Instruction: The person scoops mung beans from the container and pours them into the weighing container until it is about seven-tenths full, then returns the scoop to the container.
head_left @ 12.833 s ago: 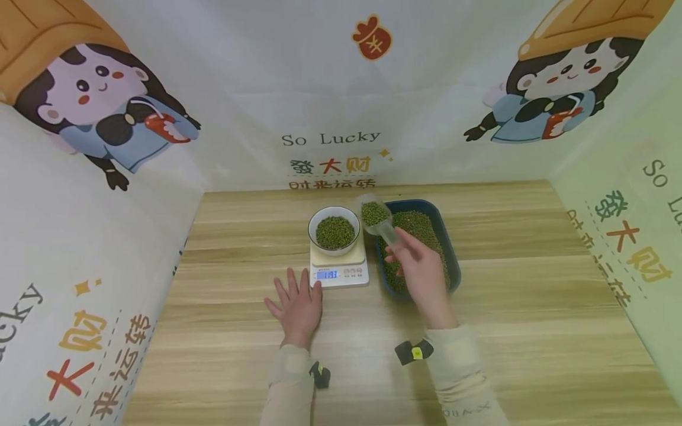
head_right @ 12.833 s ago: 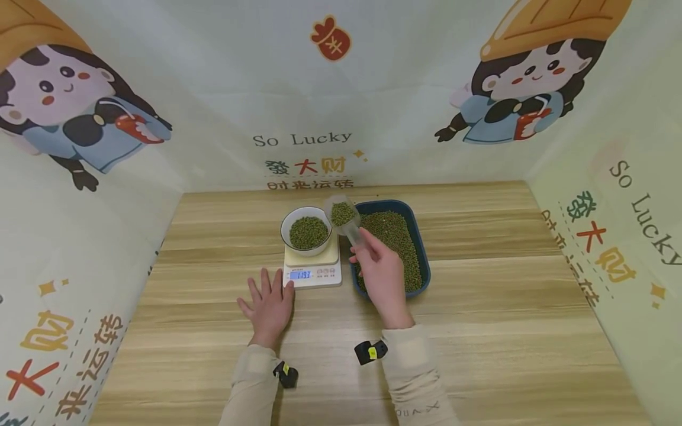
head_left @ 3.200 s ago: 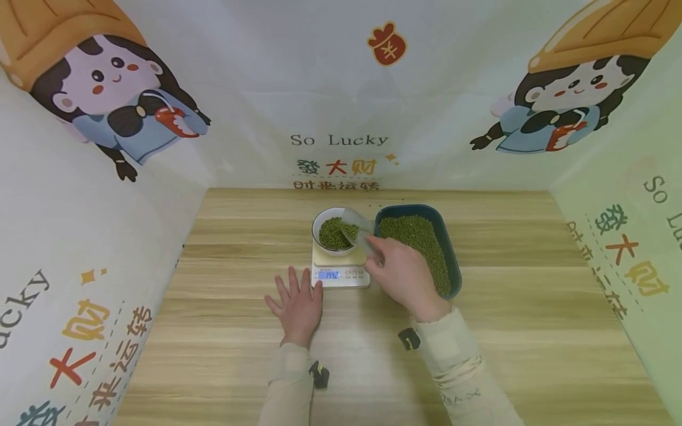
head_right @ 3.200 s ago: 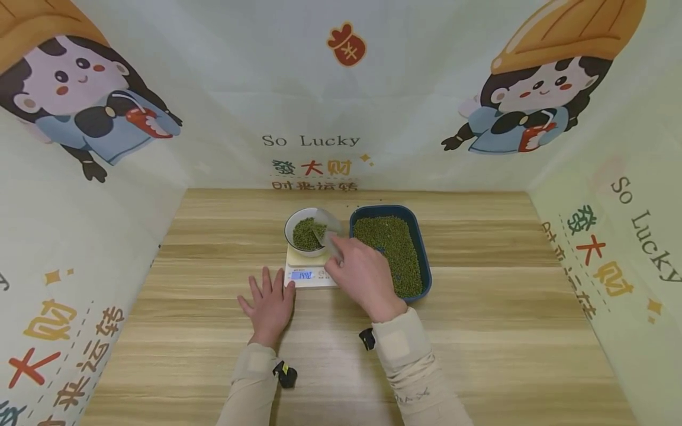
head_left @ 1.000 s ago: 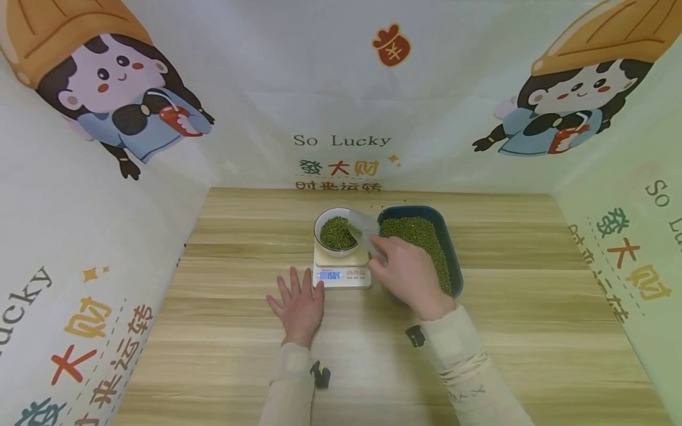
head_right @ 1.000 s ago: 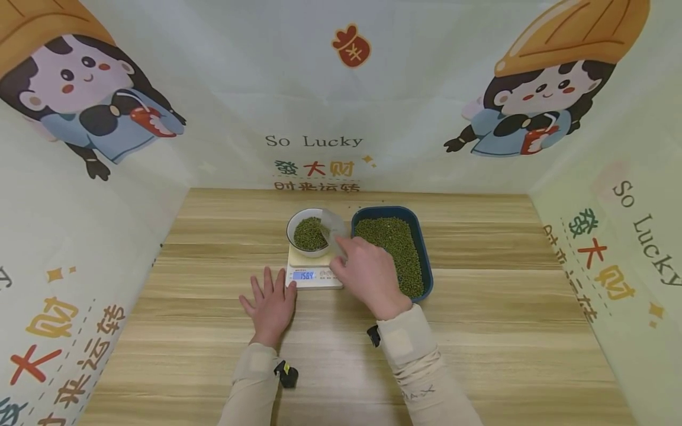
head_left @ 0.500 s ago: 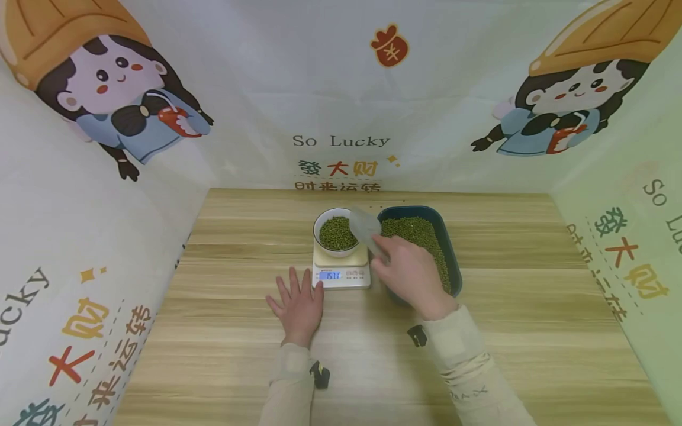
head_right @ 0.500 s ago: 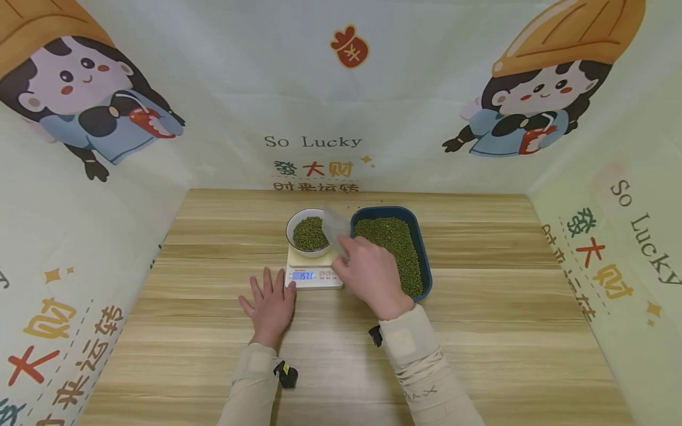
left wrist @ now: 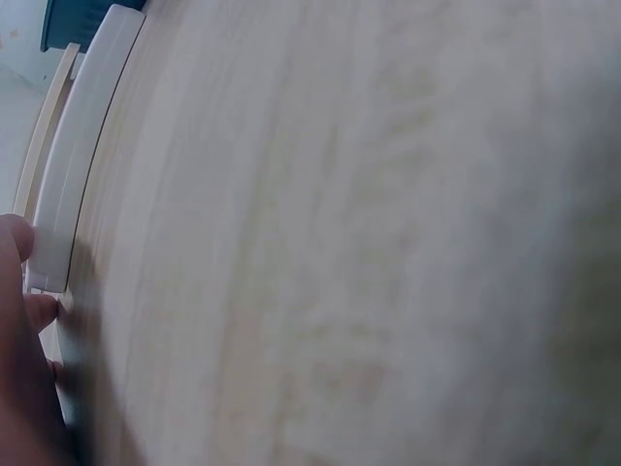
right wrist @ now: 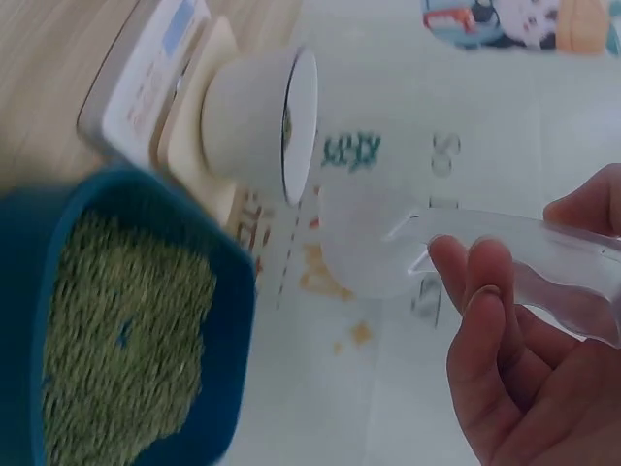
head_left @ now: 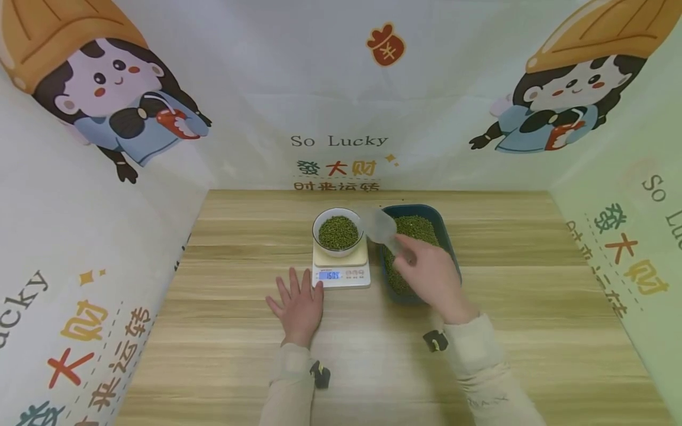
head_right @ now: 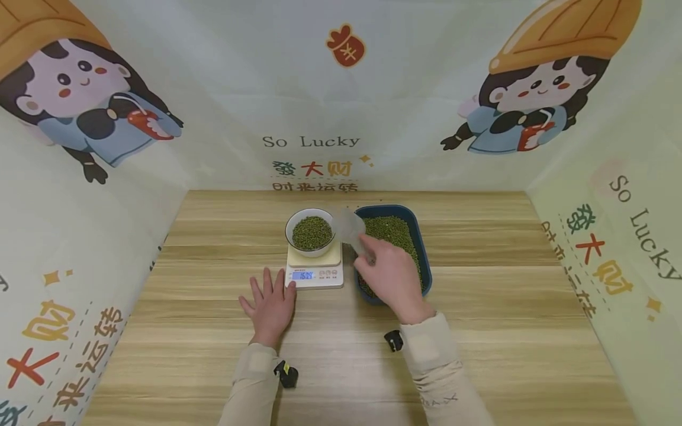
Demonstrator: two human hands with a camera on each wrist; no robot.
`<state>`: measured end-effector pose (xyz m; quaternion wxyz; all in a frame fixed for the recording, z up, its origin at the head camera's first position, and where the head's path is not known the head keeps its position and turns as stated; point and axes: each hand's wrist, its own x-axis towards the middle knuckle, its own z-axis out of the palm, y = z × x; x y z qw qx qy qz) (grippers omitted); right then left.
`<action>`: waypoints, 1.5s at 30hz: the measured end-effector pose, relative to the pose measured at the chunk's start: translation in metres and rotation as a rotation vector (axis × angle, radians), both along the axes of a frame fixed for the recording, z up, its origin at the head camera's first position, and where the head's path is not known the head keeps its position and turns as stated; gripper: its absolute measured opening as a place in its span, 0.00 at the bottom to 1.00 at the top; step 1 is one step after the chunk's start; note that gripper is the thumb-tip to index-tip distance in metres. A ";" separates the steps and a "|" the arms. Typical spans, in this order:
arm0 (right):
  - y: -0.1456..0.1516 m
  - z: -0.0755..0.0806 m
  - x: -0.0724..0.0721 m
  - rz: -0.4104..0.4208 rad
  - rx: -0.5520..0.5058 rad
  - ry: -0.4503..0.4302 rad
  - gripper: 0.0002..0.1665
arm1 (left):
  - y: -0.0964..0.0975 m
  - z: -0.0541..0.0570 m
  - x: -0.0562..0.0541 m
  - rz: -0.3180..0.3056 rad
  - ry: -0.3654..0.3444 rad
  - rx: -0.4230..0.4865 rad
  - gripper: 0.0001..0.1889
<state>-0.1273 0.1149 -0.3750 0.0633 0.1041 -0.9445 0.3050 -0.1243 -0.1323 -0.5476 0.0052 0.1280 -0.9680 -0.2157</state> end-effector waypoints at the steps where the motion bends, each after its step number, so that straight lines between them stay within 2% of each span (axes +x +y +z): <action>1: 0.008 0.000 0.000 -0.014 -0.029 -0.034 0.25 | 0.000 0.000 0.000 -0.001 -0.001 -0.002 0.31; 5: 0.045 0.003 0.001 -0.073 -0.101 -0.197 0.28 | -0.001 0.001 -0.001 -0.003 0.004 -0.003 0.32; 8: 0.071 0.006 0.003 -0.086 -0.127 -0.300 0.29 | -0.002 0.002 -0.001 -0.003 0.005 -0.003 0.32; 16: 0.114 0.011 0.008 -0.028 -0.127 -0.360 0.27 | -0.003 -0.001 -0.003 -0.003 0.009 -0.012 0.32; 23: 0.121 0.019 0.008 -0.068 -0.077 -0.391 0.38 | -0.004 0.000 -0.001 -0.006 0.011 -0.004 0.32; 28: 0.111 0.003 0.007 -0.109 -0.071 -0.368 0.37 | -0.002 -0.001 -0.001 -0.007 0.006 0.000 0.32; 32: 0.102 -0.009 0.009 -0.138 -0.046 -0.299 0.38 | 0.001 -0.001 0.000 -0.001 0.006 0.010 0.31; 36: 0.092 -0.020 0.016 -0.170 -0.022 -0.170 0.38 | 0.002 -0.001 0.000 0.002 0.007 0.012 0.31; 42: 0.075 -0.045 0.028 -0.296 -0.027 0.062 0.29 | 0.002 0.000 0.000 0.008 0.019 0.006 0.31; 45: 0.066 -0.056 0.031 -0.361 -0.044 0.124 0.28 | 0.003 -0.001 0.001 0.009 0.010 0.000 0.31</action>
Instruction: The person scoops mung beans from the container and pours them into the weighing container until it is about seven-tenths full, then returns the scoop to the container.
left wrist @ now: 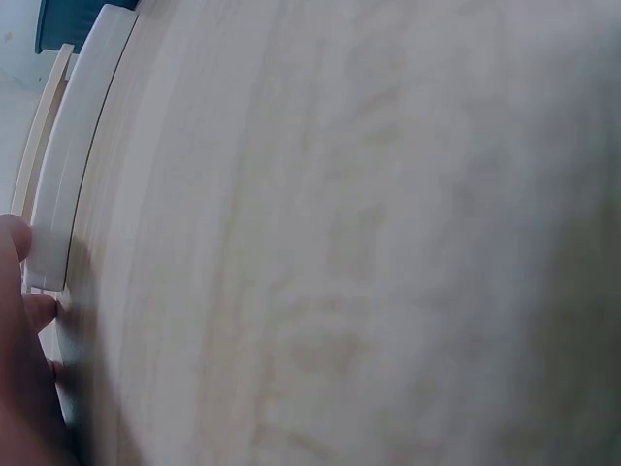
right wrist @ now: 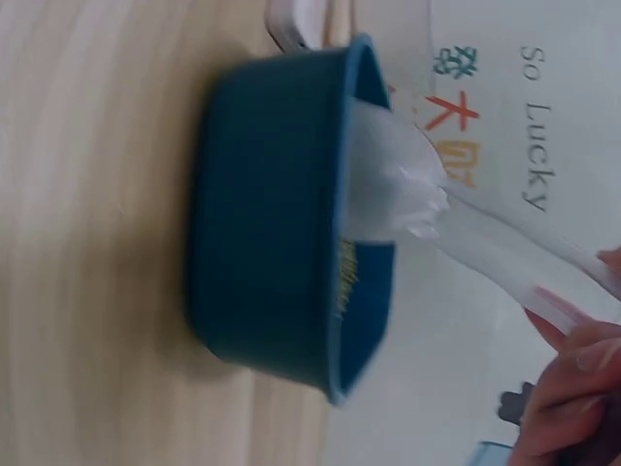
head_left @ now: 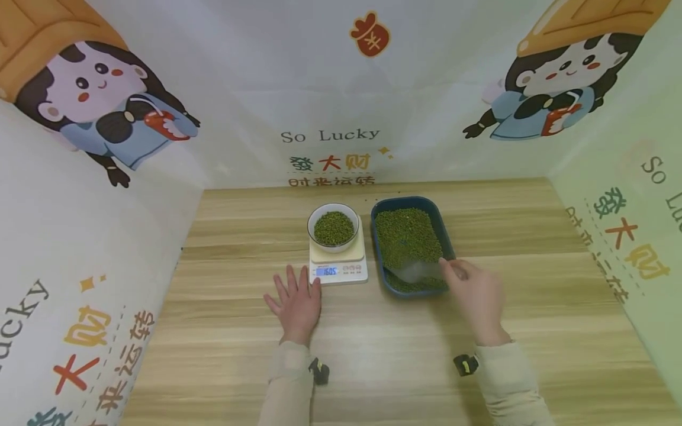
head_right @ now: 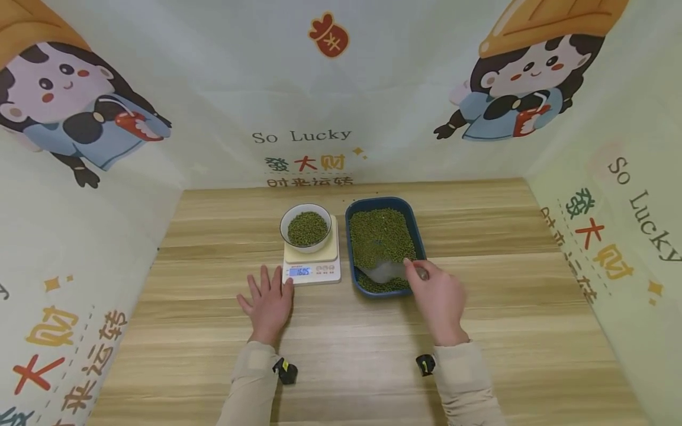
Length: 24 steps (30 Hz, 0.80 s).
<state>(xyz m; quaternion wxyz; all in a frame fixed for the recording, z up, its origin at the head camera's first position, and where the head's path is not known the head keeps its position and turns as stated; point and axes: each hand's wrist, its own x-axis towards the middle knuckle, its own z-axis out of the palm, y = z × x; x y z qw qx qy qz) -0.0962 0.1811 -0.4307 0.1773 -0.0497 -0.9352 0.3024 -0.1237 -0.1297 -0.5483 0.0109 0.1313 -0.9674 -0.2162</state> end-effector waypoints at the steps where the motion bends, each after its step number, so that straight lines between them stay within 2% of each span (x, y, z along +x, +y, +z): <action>1: -0.003 -0.003 0.000 -0.016 -0.006 0.010 0.28 | 0.000 0.000 0.000 0.001 -0.003 0.001 0.31; 4: -0.011 -0.013 -0.001 -0.006 -0.037 -0.010 0.29 | 0.000 0.001 0.000 -0.001 -0.018 0.003 0.31; 10: -0.018 -0.037 -0.008 0.138 -0.086 -0.110 0.29 | 0.001 0.002 0.001 -0.009 -0.021 0.006 0.31; 13: -0.018 -0.044 -0.009 0.186 -0.069 -0.183 0.30 | 0.002 0.002 0.001 -0.010 -0.029 0.004 0.31; 16: -0.018 -0.047 -0.012 0.234 -0.031 -0.240 0.31 | 0.002 0.001 0.000 -0.008 -0.022 0.006 0.31; 19: -0.019 -0.046 -0.014 0.258 0.007 -0.253 0.29 | 0.001 0.000 0.000 -0.007 -0.012 0.005 0.31; 24: -0.023 -0.043 -0.018 0.246 0.089 -0.267 0.26 | 0.001 0.000 0.000 -0.007 -0.010 -0.002 0.31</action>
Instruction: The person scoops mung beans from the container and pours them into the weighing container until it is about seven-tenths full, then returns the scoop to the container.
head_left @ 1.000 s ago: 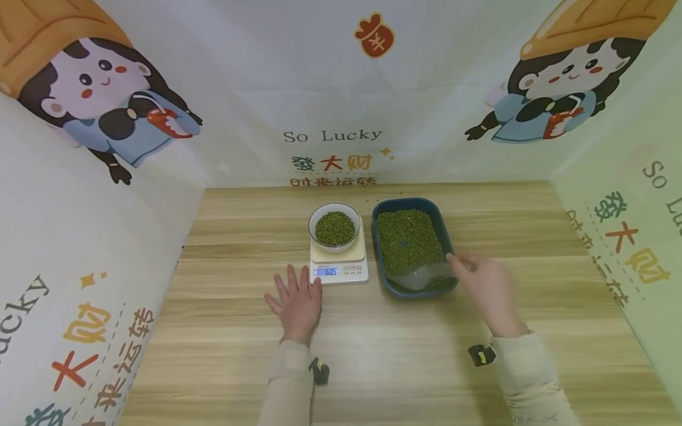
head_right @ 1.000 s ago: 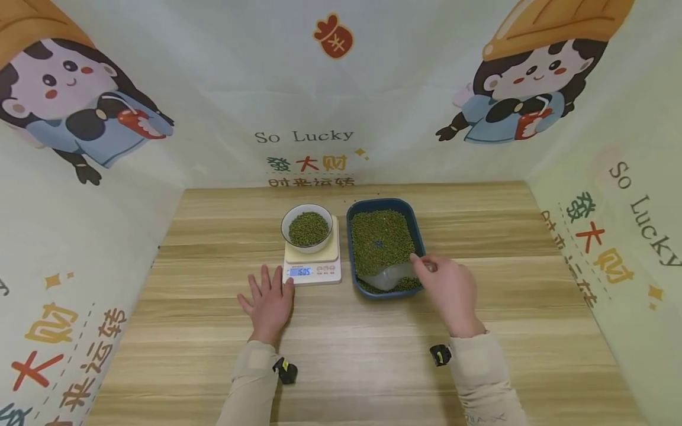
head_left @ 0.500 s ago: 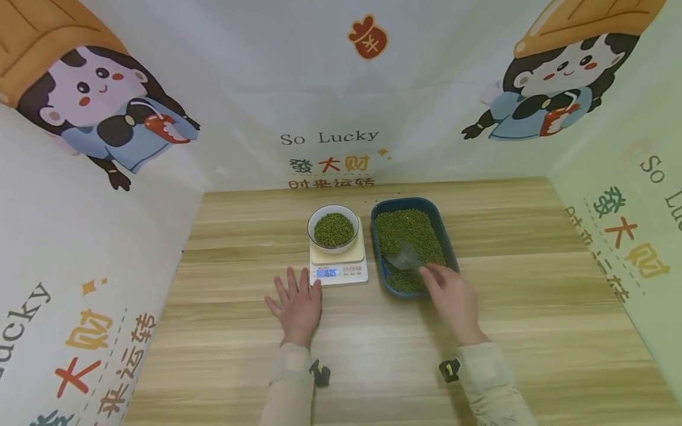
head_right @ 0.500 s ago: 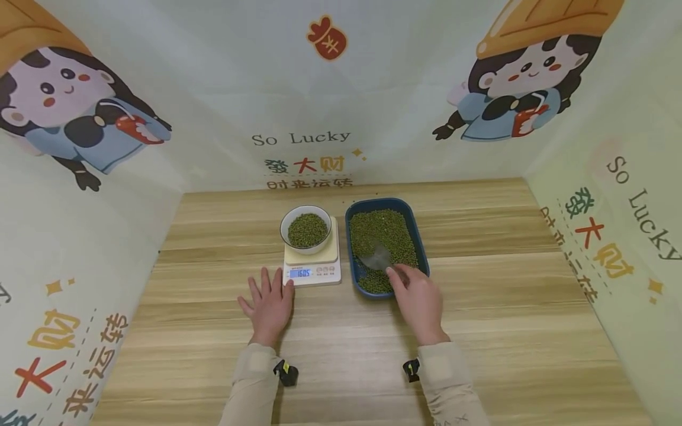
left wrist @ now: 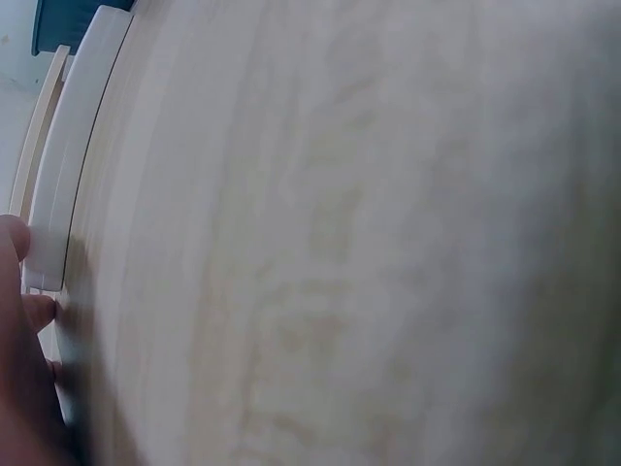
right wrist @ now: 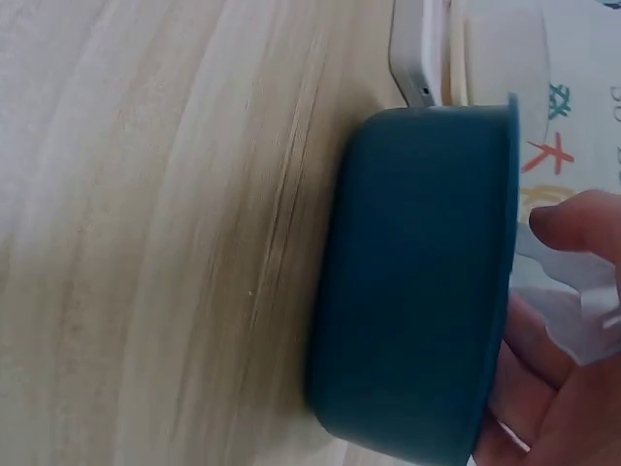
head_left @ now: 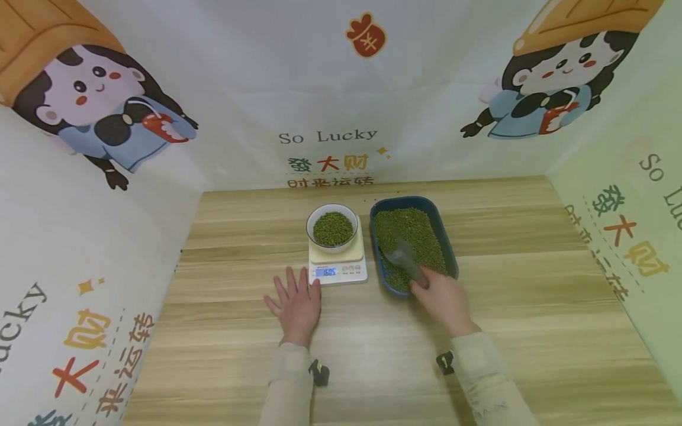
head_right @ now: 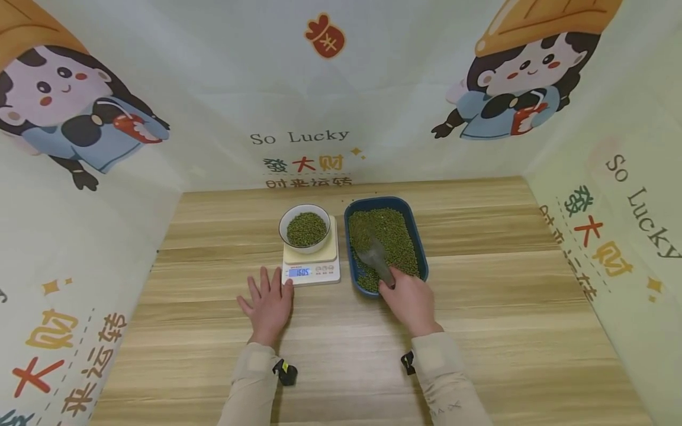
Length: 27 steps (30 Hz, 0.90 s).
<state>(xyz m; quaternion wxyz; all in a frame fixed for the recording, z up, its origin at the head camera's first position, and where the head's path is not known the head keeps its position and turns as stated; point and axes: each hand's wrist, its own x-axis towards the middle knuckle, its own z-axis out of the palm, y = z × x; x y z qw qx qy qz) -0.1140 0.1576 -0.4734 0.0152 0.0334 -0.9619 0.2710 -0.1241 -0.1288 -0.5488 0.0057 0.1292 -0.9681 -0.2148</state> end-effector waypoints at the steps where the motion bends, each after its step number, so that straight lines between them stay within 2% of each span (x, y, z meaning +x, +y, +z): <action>1: -0.001 -0.001 -0.002 -0.001 0.013 -0.003 0.25 | 0.000 -0.001 0.000 0.001 0.001 -0.002 0.31; 4: -0.004 -0.006 -0.006 -0.011 0.032 -0.016 0.21 | 0.000 -0.003 0.000 0.002 -0.007 -0.009 0.32; 7: -0.007 -0.012 -0.009 -0.029 0.057 -0.021 0.21 | 0.001 -0.003 0.002 -0.004 -0.026 -0.010 0.32; 12: -0.013 -0.014 -0.014 -0.054 0.072 -0.039 0.22 | 0.001 -0.001 0.000 0.000 -0.005 -0.006 0.31; 19: -0.014 -0.019 -0.025 -0.059 0.164 -0.233 0.21 | 0.002 -0.001 -0.001 -0.005 -0.022 -0.014 0.31; 21: -0.014 -0.021 -0.029 -0.077 0.151 -0.261 0.23 | 0.002 -0.001 0.000 -0.002 -0.019 -0.012 0.31; 24: -0.017 -0.022 -0.035 -0.123 0.115 -0.236 0.29 | 0.002 0.000 -0.001 0.005 -0.001 -0.012 0.30; 27: -0.017 -0.024 -0.038 -0.151 0.098 -0.146 0.32 | 0.002 0.001 -0.001 0.006 0.002 -0.011 0.30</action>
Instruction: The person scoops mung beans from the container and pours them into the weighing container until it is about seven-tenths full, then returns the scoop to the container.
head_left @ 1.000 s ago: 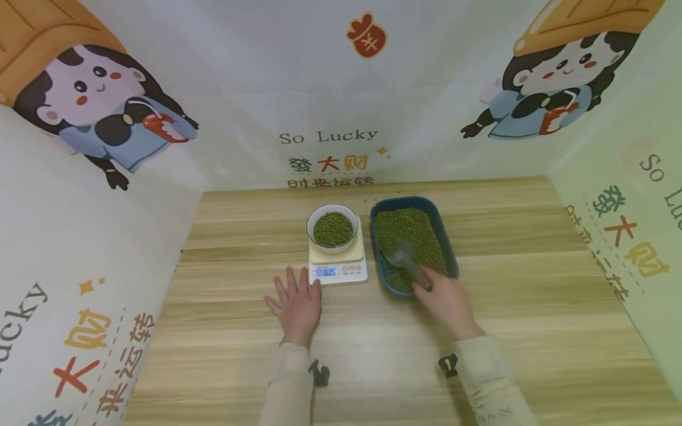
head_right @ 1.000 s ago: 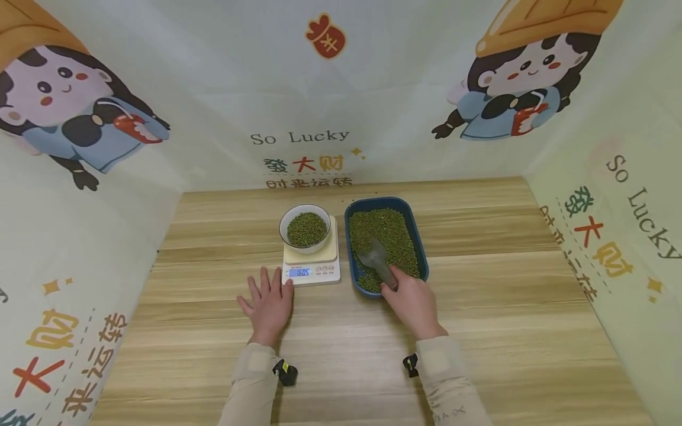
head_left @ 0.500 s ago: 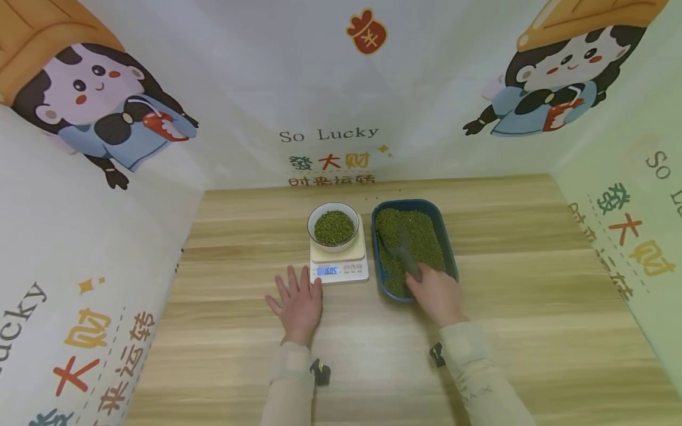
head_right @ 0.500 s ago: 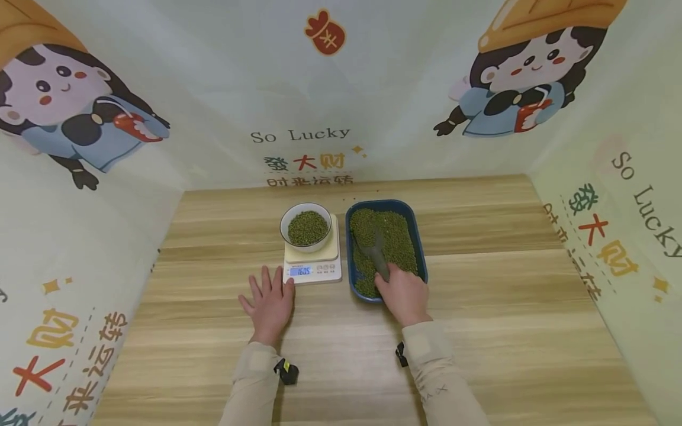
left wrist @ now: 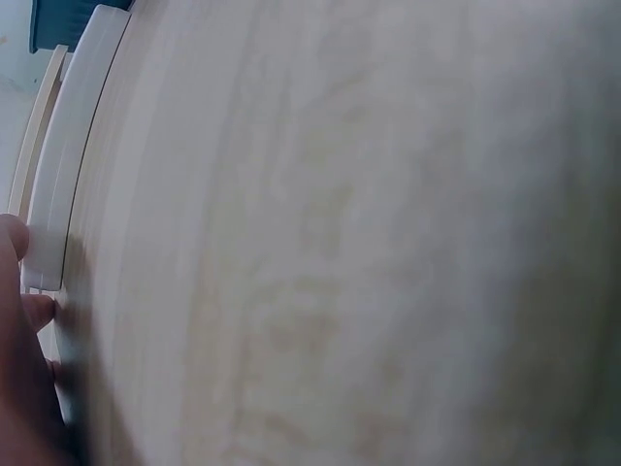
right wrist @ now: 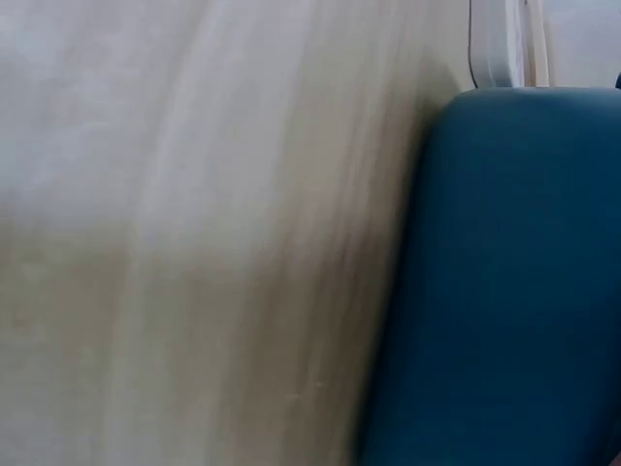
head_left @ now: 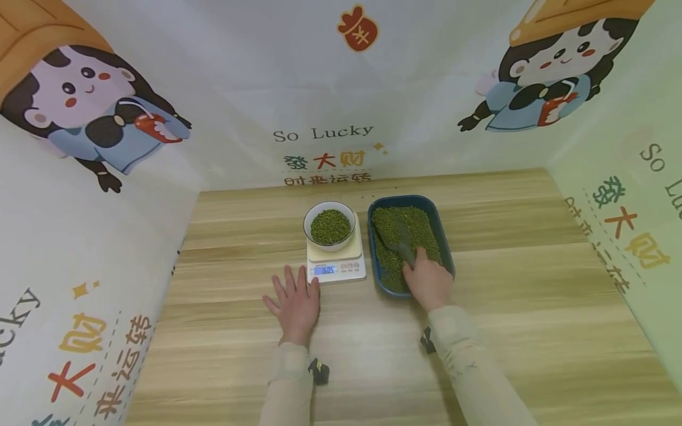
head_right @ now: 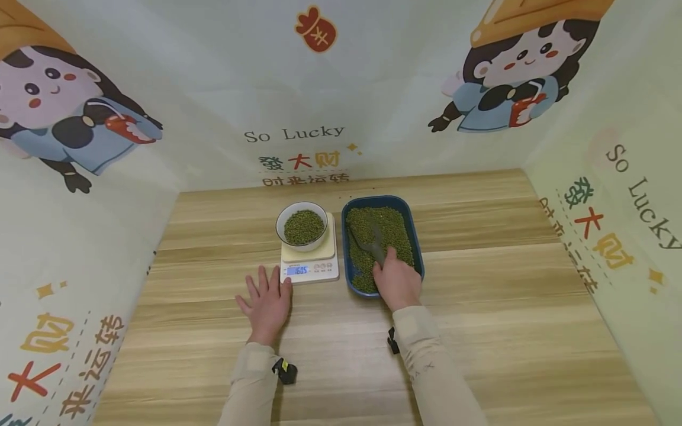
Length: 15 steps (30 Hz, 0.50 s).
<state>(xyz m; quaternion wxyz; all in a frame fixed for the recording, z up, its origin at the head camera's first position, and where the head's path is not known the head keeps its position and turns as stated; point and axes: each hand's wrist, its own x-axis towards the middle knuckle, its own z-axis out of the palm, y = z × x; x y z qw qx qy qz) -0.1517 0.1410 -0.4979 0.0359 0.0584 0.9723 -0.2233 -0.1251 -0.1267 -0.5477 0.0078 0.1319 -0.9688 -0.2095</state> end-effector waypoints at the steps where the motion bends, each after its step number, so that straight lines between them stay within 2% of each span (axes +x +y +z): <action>1: 0.000 -0.001 0.000 0.001 -0.001 0.030 0.31 | 0.000 0.000 0.000 0.000 -0.001 -0.001 0.30; 8: 0.002 -0.006 0.003 0.009 -0.001 0.189 0.26 | 0.000 -0.002 0.000 -0.004 0.002 0.003 0.30; 15: 0.003 -0.005 0.004 -0.005 -0.064 0.251 0.22 | -0.001 -0.002 0.000 -0.002 -0.005 0.007 0.31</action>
